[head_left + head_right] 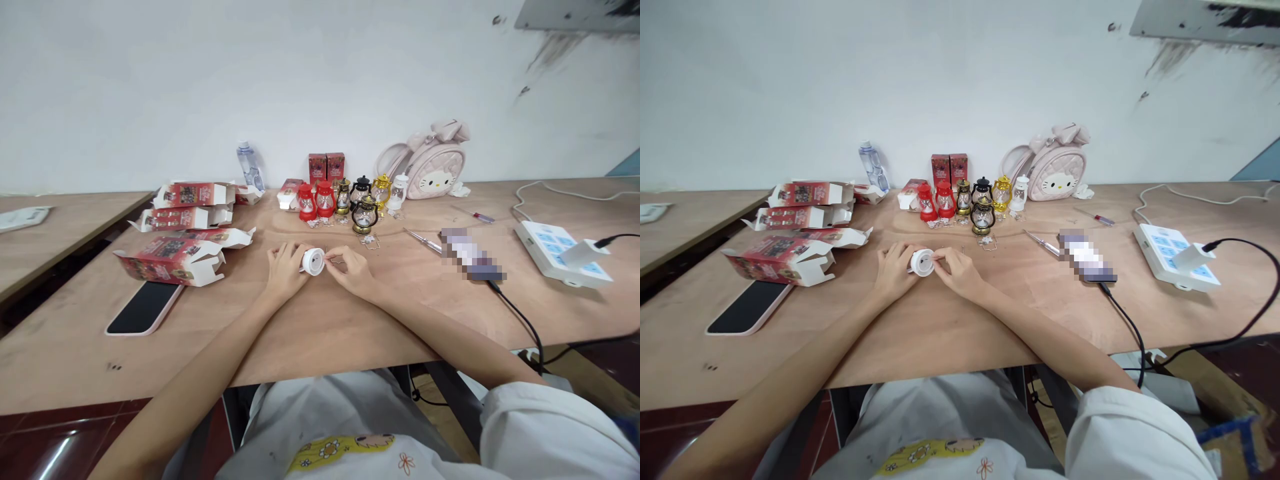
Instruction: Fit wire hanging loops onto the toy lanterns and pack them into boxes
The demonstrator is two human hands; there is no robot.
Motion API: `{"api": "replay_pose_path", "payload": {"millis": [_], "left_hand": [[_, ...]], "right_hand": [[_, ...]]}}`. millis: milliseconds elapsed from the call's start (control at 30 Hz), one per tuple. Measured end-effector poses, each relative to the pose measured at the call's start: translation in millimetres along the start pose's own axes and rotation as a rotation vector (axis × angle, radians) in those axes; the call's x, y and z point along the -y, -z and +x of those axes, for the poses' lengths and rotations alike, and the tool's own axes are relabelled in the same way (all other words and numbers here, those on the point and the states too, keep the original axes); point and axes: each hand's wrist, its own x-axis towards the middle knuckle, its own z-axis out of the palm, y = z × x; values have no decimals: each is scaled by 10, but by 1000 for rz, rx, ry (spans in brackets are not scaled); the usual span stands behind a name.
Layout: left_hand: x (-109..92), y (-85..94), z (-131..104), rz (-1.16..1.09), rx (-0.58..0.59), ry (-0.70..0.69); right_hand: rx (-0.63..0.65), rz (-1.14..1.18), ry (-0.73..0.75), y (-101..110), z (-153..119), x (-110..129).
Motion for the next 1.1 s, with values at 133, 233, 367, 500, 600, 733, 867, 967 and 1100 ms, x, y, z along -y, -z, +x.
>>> {"api": "replay_pose_path", "payload": {"millis": [133, 233, 367, 500, 600, 733, 867, 967, 1100], "left_hand": [[-17, -7, -7, -9, -15, -17], [-23, -10, -12, -6, -25, -20], [-20, -14, -13, 17, -18, -6], [-13, -16, -10, 41, -17, -10], [-9, -16, -8, 68, -20, -19], [-8, -13, -9, 103, -29, -25], [-17, -7, -14, 125, -18, -29], [-28, -4, -18, 135, -9, -34], [-35, -8, -20, 134, -3, -45]], "right_hand": [[12, -47, 50, -10, -12, 6], [-13, -76, 80, -9, -10, 16], [24, -62, 74, -9, -14, 2], [44, -52, 93, -13, -20, -17], [30, -107, 109, -11, -16, -7], [29, -159, 127, 0, -5, 22], [-1, -144, 158, 4, -1, 33], [-29, -157, 191, -9, -5, 30], [-48, -205, 229, -25, -10, 25]]}}
